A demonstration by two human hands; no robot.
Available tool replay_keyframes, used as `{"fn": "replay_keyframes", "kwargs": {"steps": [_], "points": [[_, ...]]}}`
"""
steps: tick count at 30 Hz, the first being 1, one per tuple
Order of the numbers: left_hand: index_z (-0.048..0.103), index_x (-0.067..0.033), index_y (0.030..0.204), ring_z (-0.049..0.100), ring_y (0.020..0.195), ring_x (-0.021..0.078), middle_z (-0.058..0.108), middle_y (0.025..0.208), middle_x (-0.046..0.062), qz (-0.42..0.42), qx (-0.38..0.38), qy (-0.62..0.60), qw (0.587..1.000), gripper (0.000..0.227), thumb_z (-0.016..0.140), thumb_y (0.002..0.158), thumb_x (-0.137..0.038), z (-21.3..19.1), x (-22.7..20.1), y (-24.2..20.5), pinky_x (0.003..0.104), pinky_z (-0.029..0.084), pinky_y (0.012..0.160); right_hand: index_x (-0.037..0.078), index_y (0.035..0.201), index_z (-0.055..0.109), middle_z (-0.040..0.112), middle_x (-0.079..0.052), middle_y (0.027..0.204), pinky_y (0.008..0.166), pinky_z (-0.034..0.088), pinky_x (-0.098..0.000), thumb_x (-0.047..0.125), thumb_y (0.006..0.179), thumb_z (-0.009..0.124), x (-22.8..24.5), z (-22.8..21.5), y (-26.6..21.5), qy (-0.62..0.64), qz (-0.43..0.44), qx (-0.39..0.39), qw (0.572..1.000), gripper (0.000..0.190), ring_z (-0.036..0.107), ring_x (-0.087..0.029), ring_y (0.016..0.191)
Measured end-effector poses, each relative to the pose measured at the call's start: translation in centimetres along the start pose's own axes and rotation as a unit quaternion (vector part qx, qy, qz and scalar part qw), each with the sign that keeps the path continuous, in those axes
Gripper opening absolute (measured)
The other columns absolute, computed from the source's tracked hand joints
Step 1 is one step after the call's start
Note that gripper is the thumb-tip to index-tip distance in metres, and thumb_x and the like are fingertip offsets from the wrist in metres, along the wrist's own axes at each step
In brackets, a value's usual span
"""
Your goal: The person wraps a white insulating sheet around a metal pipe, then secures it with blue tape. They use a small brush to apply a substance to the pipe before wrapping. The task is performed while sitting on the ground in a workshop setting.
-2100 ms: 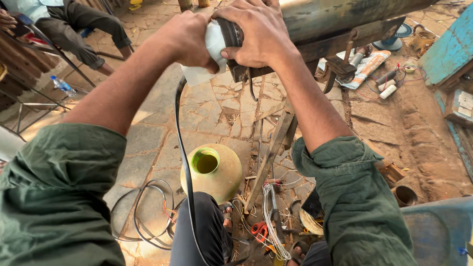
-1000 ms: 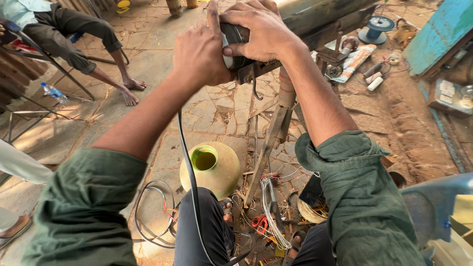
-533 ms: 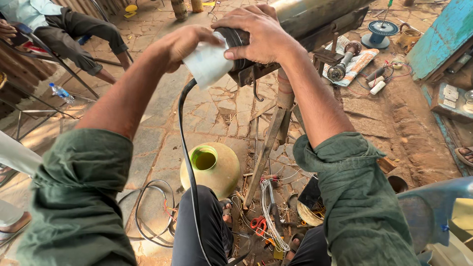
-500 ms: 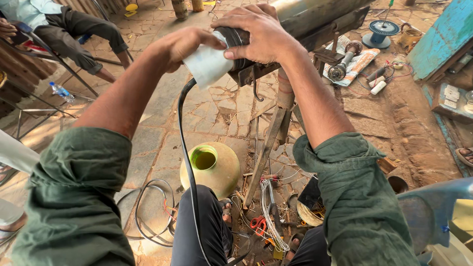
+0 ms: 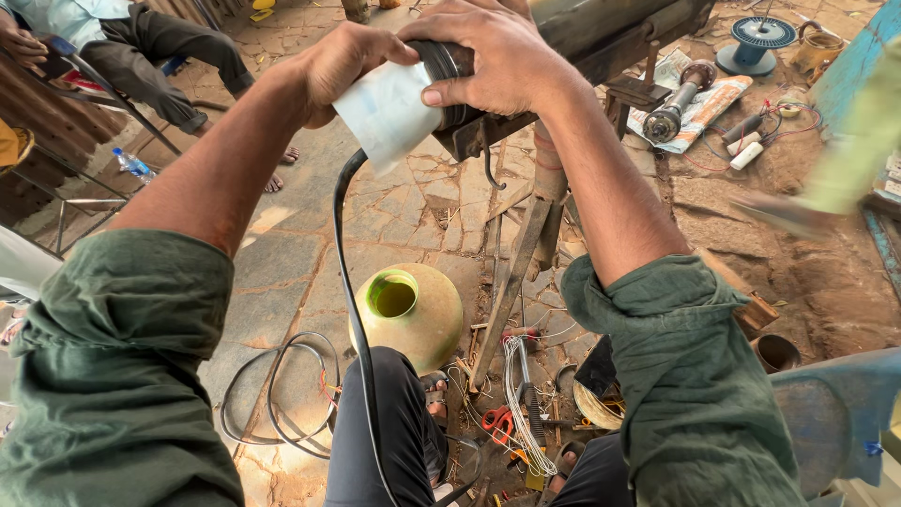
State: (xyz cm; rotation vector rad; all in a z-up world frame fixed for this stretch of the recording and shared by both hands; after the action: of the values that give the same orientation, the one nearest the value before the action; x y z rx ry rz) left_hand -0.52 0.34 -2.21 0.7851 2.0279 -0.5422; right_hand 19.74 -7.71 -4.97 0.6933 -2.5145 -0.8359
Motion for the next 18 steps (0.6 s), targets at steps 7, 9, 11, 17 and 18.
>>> {"fn": "replay_keyframes", "kwargs": {"steps": [7,9,11,17,18], "points": [[0.064,-0.0050,0.127,0.075,0.092,0.0288,0.071,0.105,0.019,-0.022,0.020,-0.017,0.999,0.065,0.063,0.074,-0.043,0.1,-0.2,0.0,0.045,0.057,0.083,0.027,0.135,0.069,0.071,0.004,0.131,0.113,0.036,-0.0472,0.037,0.076,0.093,-0.1,0.0,-0.4,-0.014,0.041,0.010,0.999,0.065,0.060,-0.023,0.127],[0.064,-0.0033,0.127,0.076,0.094,0.0273,0.073,0.107,0.017,-0.019,0.042,-0.045,0.998,0.063,0.066,0.075,-0.039,0.2,-0.2,-0.2,0.043,0.059,0.087,0.026,0.135,0.069,0.070,0.003,0.132,0.112,0.035,-0.0478,0.038,0.075,0.094,0.0,0.0,-0.5,-0.015,0.026,0.001,1.000,0.066,0.060,-0.024,0.127],[0.065,-0.0034,0.125,0.075,0.094,0.0270,0.073,0.108,0.017,-0.016,0.042,-0.056,0.997,0.060,0.067,0.076,-0.037,0.3,-0.4,-0.2,0.043,0.059,0.088,0.025,0.135,0.068,0.069,0.000,0.134,0.111,0.035,-0.0482,0.038,0.075,0.094,0.0,-0.2,-0.5,-0.016,-0.001,-0.015,1.000,0.067,0.059,-0.026,0.127],[0.064,-0.0060,0.123,0.075,0.092,0.0298,0.072,0.104,0.018,-0.042,0.029,-0.006,0.999,0.056,0.065,0.074,-0.035,0.5,-1.1,-0.2,0.043,0.061,0.085,0.033,0.139,0.064,0.070,0.002,0.130,0.110,0.040,-0.0442,0.041,0.076,0.091,0.2,-0.1,-0.6,0.014,0.104,0.030,0.994,0.069,0.062,-0.023,0.124],[0.064,-0.0059,0.123,0.075,0.092,0.0297,0.072,0.105,0.018,-0.045,0.036,0.003,0.998,0.057,0.065,0.074,-0.035,0.4,-1.2,-0.2,0.043,0.061,0.085,0.036,0.140,0.063,0.071,0.003,0.129,0.111,0.044,-0.0407,0.043,0.075,0.089,0.2,0.0,-0.7,0.043,0.150,0.047,0.987,0.070,0.065,-0.020,0.123]]}}
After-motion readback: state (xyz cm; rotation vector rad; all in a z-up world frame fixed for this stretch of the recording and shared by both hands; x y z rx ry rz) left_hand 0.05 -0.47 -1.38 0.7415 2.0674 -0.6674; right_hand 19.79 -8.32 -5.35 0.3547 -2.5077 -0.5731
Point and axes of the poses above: each hand's wrist, its own y-axis towards the middle knuckle, its own z-axis out of the palm, x = y × z, the point moved 1 cm from there along y, towards the middle knuckle
